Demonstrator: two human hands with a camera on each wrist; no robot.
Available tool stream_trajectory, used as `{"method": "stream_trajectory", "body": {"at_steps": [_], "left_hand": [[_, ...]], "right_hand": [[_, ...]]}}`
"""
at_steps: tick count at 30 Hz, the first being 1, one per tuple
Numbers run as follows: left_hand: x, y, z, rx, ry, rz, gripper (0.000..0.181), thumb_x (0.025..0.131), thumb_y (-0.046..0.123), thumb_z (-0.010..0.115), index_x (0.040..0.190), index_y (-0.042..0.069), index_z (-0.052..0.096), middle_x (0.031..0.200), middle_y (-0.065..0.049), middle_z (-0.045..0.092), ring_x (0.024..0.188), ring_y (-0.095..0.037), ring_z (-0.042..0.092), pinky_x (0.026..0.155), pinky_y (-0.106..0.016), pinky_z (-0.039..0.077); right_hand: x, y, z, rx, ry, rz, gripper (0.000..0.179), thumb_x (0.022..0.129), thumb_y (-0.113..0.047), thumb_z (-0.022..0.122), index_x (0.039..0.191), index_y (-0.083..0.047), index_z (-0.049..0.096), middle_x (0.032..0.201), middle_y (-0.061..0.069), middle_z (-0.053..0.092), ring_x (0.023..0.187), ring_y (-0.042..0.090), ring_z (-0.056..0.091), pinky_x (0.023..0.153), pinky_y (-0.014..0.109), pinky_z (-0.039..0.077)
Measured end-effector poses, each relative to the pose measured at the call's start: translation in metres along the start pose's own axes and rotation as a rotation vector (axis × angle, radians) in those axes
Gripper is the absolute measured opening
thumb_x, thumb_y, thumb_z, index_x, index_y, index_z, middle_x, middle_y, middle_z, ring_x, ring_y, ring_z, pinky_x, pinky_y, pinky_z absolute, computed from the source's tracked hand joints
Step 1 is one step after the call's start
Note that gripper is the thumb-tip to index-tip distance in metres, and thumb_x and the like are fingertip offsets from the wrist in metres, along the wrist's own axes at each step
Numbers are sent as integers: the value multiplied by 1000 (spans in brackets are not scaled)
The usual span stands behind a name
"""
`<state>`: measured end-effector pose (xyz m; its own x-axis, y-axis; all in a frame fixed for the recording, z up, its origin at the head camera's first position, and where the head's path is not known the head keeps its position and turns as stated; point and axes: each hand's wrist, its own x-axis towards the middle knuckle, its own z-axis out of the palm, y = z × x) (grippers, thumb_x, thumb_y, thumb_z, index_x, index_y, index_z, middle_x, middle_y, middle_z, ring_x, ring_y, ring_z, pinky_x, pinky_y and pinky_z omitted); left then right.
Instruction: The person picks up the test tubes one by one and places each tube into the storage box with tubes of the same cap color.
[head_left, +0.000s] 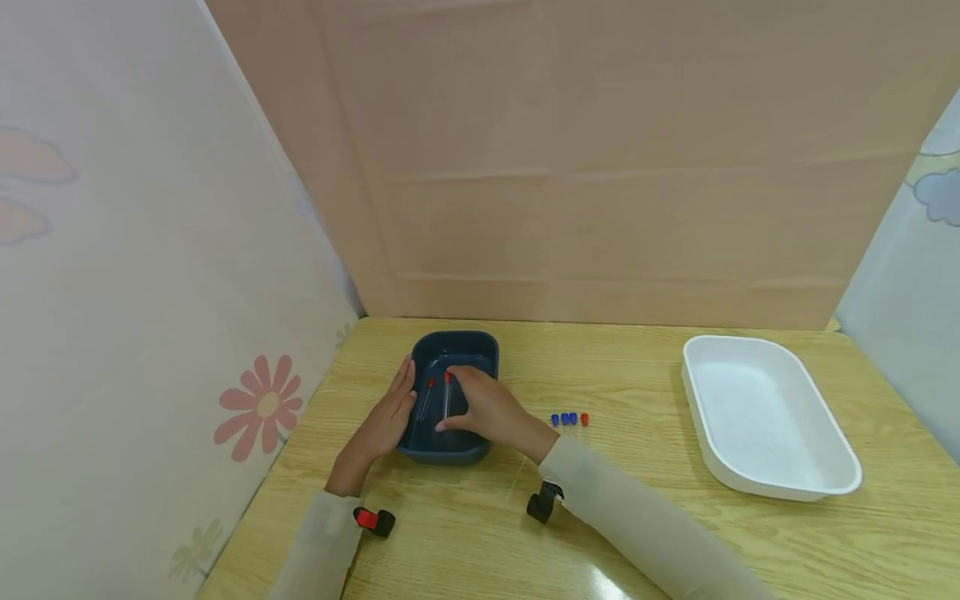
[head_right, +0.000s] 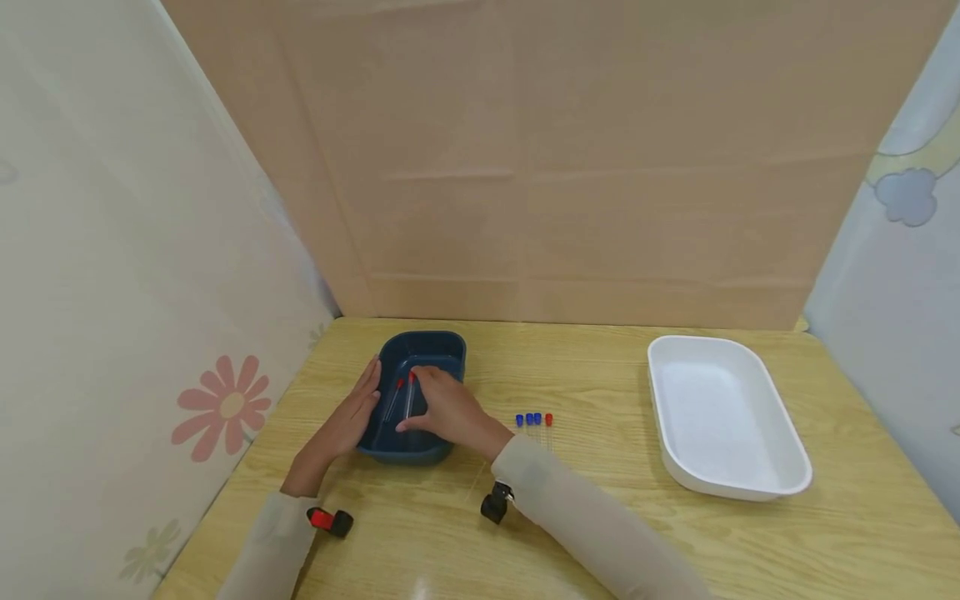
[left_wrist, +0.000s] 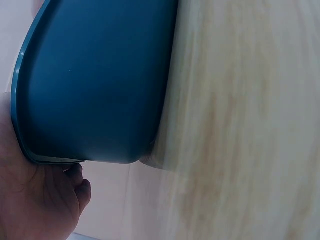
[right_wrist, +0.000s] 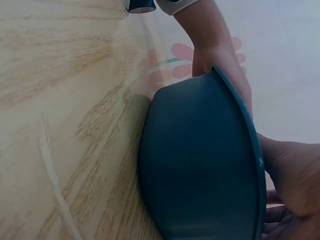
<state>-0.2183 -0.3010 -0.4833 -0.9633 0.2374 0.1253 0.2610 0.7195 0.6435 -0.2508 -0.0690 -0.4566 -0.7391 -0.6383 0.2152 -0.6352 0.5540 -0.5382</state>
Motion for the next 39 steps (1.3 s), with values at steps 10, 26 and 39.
{"method": "stream_trajectory", "body": {"at_steps": [10, 26, 39], "left_hand": [[0, 2, 0, 3, -1, -8, 55, 113, 18, 26, 162, 3, 6, 170, -1, -6, 156, -26, 2, 123, -53, 12], [0, 3, -1, -5, 8, 6, 55, 113, 17, 28, 161, 1, 7, 170, -4, -5, 155, -29, 4, 121, -56, 14], [0, 2, -1, -8, 5, 15, 55, 113, 17, 26, 161, -1, 7, 170, -4, -5, 155, -29, 4, 122, -55, 15]], "right_hand": [[13, -1, 8, 17, -26, 5, 97, 79, -48, 85, 150, 2, 42, 148, 20, 51, 134, 31, 53, 107, 42, 46], [36, -2, 16, -30, -78, 94, 95, 79, -52, 84, 148, 0, 46, 140, 19, 57, 123, 28, 60, 101, 41, 51], [50, -1, 22, -100, -131, 114, 89, 76, -53, 86, 138, 3, 54, 124, 17, 65, 108, 25, 66, 90, 37, 55]]}}
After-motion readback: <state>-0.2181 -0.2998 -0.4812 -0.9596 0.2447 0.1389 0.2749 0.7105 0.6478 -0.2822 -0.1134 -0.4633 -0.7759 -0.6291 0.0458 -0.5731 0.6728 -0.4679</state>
